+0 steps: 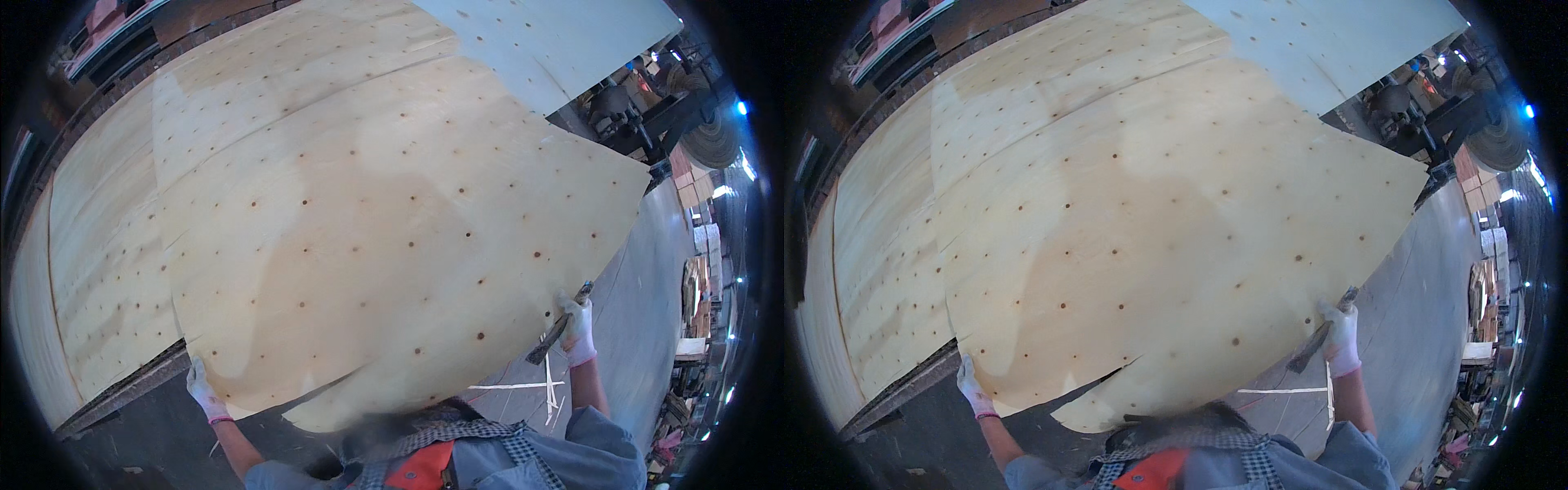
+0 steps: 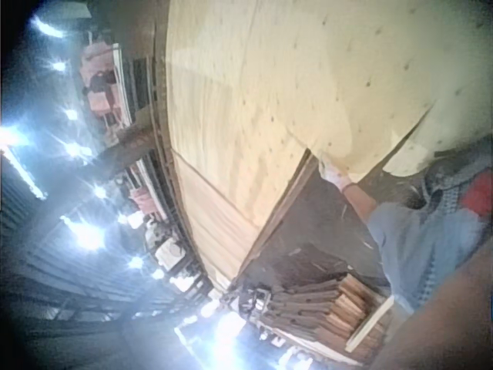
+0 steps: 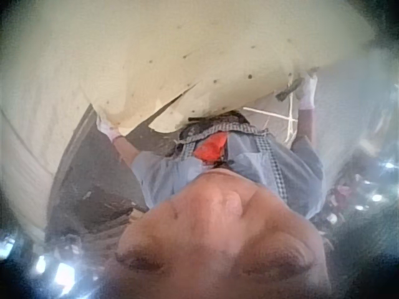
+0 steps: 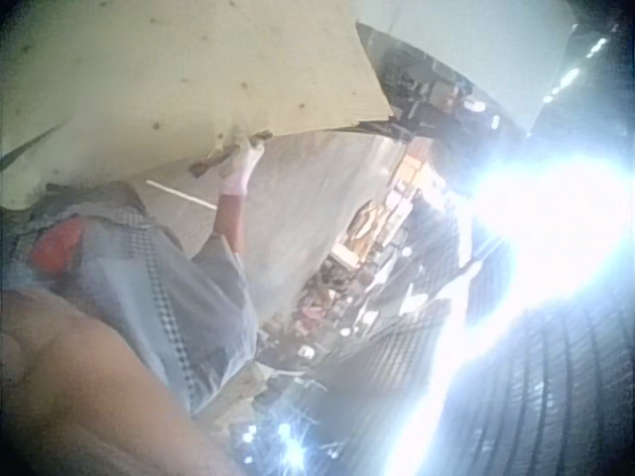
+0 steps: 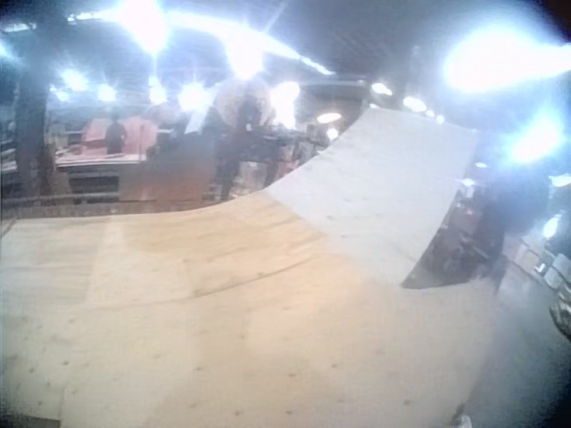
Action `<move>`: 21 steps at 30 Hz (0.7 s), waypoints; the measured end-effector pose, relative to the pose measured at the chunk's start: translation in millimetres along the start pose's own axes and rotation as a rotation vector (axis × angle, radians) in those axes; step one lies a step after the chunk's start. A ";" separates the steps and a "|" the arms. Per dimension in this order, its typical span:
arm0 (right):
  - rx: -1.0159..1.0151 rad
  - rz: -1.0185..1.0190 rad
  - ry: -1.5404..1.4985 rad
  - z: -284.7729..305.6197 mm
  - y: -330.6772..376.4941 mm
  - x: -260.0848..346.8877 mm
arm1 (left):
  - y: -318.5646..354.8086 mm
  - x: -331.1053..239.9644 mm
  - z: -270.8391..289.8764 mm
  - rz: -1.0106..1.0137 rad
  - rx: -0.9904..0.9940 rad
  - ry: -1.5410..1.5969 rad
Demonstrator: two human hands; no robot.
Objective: The person assembles a large curved wooden structure by placing thin plywood sheets onto a metal frame. They use a hammer to drive nails into the sheets, securing them to the frame. The person repeatedly lifts, positions, and hammers multiple sheets, occasionally removing and replacing pieces to adjust alignment.
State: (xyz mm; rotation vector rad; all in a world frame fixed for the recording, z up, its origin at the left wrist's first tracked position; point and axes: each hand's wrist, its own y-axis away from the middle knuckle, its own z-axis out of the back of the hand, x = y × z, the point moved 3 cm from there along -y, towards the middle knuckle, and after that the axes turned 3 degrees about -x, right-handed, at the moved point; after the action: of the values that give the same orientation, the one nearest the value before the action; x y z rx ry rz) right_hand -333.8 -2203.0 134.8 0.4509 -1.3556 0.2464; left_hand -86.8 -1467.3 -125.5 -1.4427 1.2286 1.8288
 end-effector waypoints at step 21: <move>0.171 0.135 -0.014 -27.9 -12.0 47.0 | -3.1 28.1 -5.6 0.051 -0.104 0.067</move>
State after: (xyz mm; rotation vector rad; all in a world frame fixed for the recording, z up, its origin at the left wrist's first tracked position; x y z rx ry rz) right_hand -294.4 -2205.2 174.4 0.5047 -1.3859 0.4740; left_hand -90.3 -1474.8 -153.1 -1.5538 1.2294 1.9174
